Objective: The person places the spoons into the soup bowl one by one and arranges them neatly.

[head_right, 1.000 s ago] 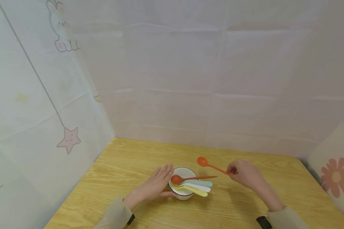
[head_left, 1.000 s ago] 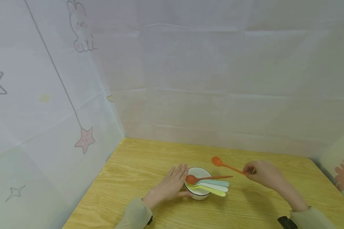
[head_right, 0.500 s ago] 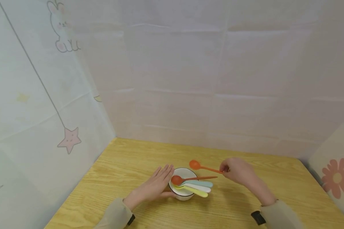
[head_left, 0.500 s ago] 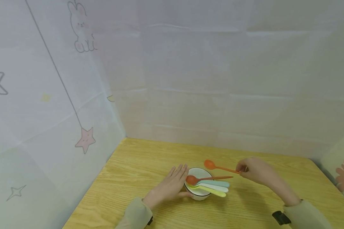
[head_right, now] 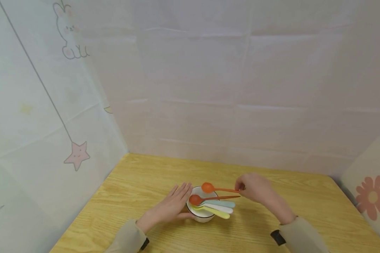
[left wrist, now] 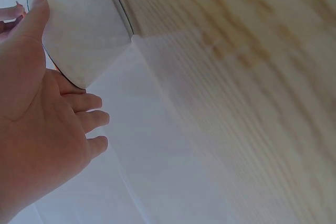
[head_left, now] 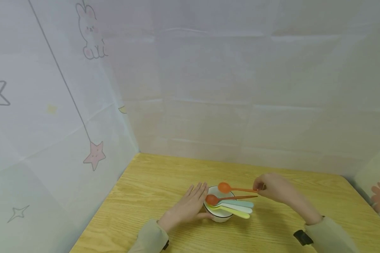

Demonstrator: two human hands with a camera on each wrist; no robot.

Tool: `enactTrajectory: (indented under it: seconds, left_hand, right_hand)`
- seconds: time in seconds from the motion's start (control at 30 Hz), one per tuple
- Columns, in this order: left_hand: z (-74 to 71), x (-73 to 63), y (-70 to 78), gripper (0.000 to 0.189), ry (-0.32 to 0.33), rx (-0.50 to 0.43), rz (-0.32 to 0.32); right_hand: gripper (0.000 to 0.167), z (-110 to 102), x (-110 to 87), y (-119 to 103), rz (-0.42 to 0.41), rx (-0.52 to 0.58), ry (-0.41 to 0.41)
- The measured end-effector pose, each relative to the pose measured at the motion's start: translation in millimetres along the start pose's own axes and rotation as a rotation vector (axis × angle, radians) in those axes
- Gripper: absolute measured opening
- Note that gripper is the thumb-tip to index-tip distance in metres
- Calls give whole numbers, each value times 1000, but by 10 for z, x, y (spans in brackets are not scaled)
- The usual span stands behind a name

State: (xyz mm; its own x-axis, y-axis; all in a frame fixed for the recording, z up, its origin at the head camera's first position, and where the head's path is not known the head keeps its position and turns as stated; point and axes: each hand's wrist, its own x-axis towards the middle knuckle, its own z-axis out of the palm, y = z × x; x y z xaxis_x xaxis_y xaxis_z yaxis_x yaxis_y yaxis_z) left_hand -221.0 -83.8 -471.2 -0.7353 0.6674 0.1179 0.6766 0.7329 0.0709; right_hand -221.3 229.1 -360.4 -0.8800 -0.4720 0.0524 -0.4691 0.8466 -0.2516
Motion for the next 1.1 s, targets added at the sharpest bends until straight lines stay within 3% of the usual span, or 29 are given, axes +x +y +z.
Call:
enactTrajectory:
  seconds: [0.6, 1.1]
  left_hand:
    - [33, 22, -5, 98, -12, -5, -19]
    - [0, 18, 9, 95, -18, -14, -17]
  right_hand:
    - [14, 78, 140, -167, -68, -75, -1]
    - [15, 149, 261, -266, -60, -59, -24]
